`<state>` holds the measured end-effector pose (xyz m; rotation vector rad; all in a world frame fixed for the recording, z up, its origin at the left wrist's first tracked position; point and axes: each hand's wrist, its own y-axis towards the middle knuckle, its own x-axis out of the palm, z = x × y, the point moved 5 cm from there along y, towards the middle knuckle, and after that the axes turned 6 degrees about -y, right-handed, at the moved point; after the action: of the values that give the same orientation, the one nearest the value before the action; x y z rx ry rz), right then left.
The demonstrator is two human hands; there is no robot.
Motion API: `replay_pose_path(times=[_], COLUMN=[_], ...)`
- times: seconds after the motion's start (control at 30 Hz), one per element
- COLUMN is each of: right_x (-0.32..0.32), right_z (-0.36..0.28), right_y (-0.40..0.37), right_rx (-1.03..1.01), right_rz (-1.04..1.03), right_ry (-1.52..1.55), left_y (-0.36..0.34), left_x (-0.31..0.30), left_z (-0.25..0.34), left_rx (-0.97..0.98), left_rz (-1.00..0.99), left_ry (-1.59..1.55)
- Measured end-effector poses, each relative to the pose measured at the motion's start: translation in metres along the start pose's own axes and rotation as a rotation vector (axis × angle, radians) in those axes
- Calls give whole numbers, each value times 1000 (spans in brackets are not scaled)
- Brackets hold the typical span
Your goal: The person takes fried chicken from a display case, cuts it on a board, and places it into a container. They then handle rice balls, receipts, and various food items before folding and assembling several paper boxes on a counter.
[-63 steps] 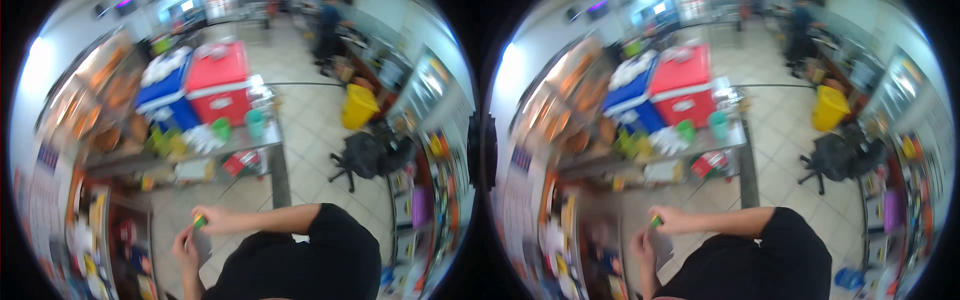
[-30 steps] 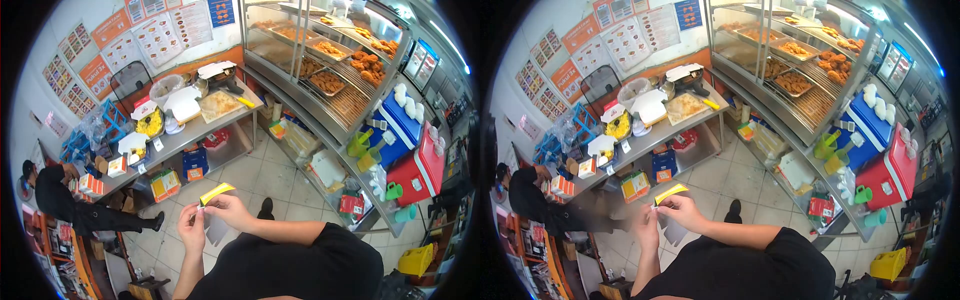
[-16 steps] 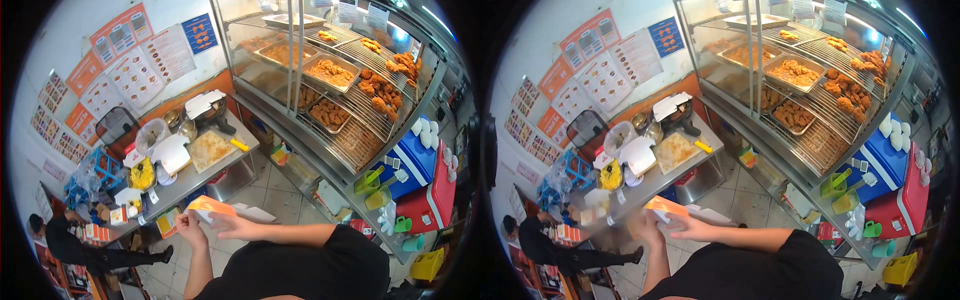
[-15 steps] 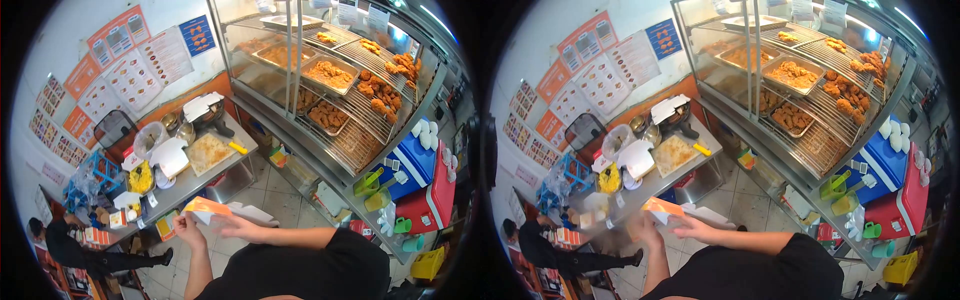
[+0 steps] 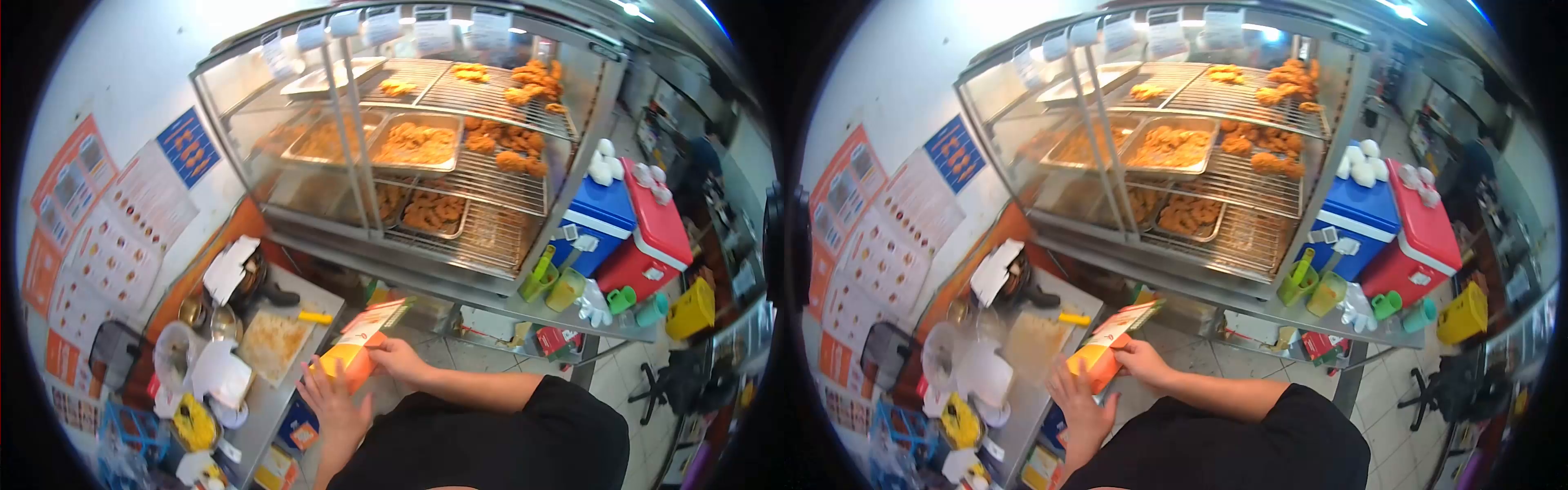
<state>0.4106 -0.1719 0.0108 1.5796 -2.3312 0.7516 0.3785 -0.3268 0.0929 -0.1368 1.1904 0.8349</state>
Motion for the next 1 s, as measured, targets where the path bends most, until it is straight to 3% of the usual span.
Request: replay_pose_path(times=[0.03, 0.07, 0.17, 0.2, 0.37, 0.43, 0.57, 0.63, 0.7, 0.77, 0.83, 1.0], right_x=[0, 8, 14, 35, 69, 76, 79, 83, 75, 69, 77, 57], right_z=[3, 1, 42, 29, 77, 106, 148, 150, 165, 169, 150, 162], right_y=[5, 2, 24, 11, 27, 30, 22, 5, -1, -17, -36, -47], right_rx=[-38, -50, -97, -55, -30, 79, 194, 229, 179, 193, 241, 353], right_rz=[47, 50, 93, 123, 166, 213, 427, 499, 408, 399, 414, 553], right_ry=[-25, -1, -35, -29, 5, -24, 99, 107, 230, 249, 504, 305], left_y=[9, 15, 21, 24, 9, -3, -15, -21, -20, -21, -22, -26], left_x=[-7, -12, 30, 21, 11, 6, 13, 27, 32, 39, 54, 55], left_z=[17, 27, -22, -27, -93, -104, -124, -127, -131, -131, -140, -145], left_rx=[112, 188, 348, 392, 445, 523, 590, 654, 710, 774, 825, 949], left_rz=[-119, -114, -135, -60, -88, -74, -163, -378, -385, -513, -549, -555], left_ry=[139, 140, -43, -30, -123, -103, -125, -106, -124, -185, -272, -477])
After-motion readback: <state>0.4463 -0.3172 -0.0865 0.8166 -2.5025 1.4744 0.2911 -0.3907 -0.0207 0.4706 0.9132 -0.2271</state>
